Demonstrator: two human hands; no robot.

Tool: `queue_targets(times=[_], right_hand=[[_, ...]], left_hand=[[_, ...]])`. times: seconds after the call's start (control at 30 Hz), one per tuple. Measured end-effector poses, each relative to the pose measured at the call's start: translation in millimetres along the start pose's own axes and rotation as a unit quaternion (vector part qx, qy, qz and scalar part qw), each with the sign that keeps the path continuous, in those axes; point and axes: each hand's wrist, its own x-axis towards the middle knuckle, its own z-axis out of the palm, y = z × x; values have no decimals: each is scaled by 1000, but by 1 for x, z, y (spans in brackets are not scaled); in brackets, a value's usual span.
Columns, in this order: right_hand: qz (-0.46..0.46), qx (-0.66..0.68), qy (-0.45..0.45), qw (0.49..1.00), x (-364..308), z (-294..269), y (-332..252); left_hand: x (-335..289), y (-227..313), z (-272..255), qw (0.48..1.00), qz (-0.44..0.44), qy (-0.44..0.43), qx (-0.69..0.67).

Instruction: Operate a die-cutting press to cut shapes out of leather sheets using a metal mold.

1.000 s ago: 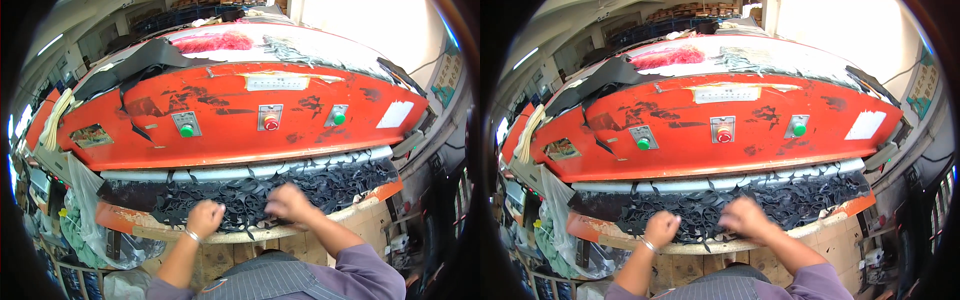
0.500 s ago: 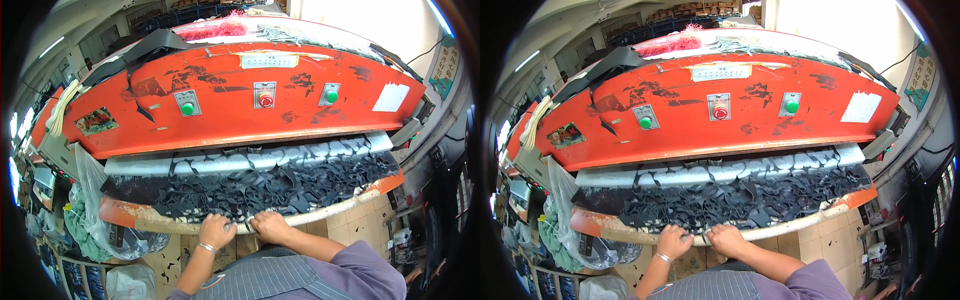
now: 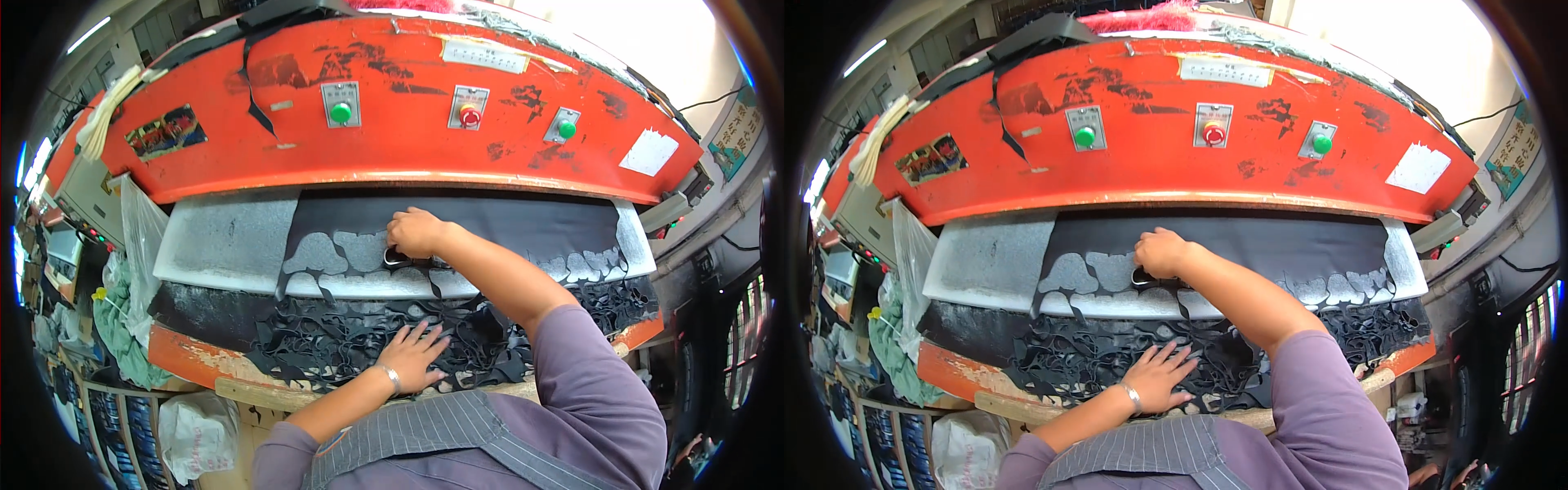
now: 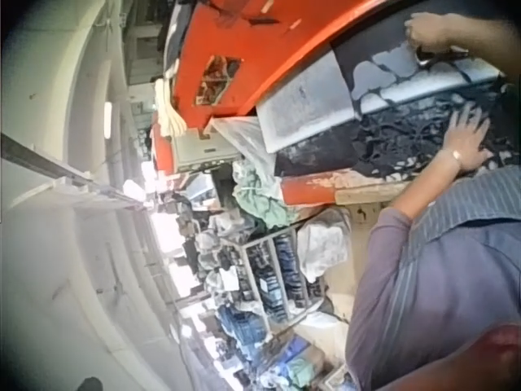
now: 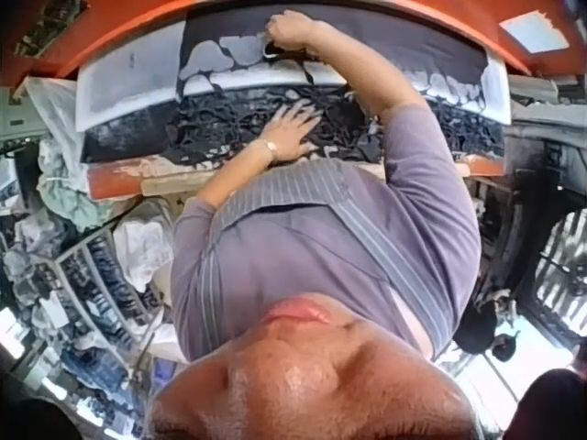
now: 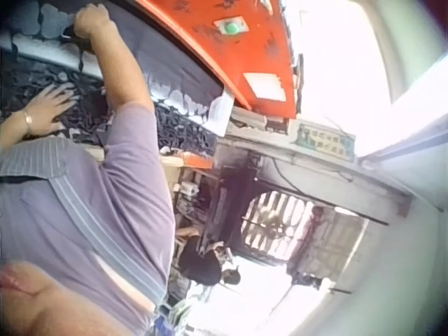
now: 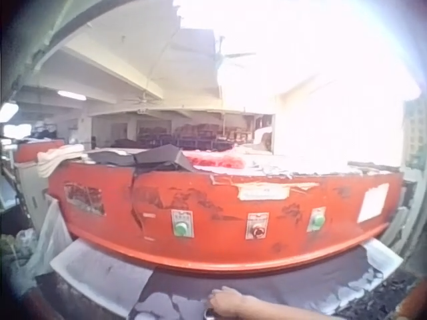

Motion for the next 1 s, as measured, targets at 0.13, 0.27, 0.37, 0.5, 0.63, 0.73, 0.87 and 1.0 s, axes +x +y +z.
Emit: queue_targets(times=[0.13, 0.27, 0.37, 0.5, 0.63, 0.73, 0.87, 1.0], right_hand=[[7, -10, 89, 996, -12, -6, 14], [310, 165, 153, 924, -68, -28, 44], [438, 413, 197, 774, -112, 1, 57], [502, 483, 236, 678, -116, 43, 40], [497, 372, 247, 744, -120, 71, 28], [456, 326, 236, 793, -126, 57, 13], [343, 264, 219, 874, -159, 68, 9], [268, 209, 308, 888, -157, 84, 23]], left_hand=[[-52, -20, -13, 986, 30, -149, -66], [-70, -48, -62, 909, 46, -171, -378], [-24, -48, -83, 934, -73, 57, -346], [42, -53, -79, 881, -224, 140, -393], [102, -64, -38, 888, -274, 184, -321], [117, -74, -22, 889, -307, 238, -241], [121, -69, -14, 896, -318, 269, -151], [127, -69, -25, 896, -311, 282, -146]])
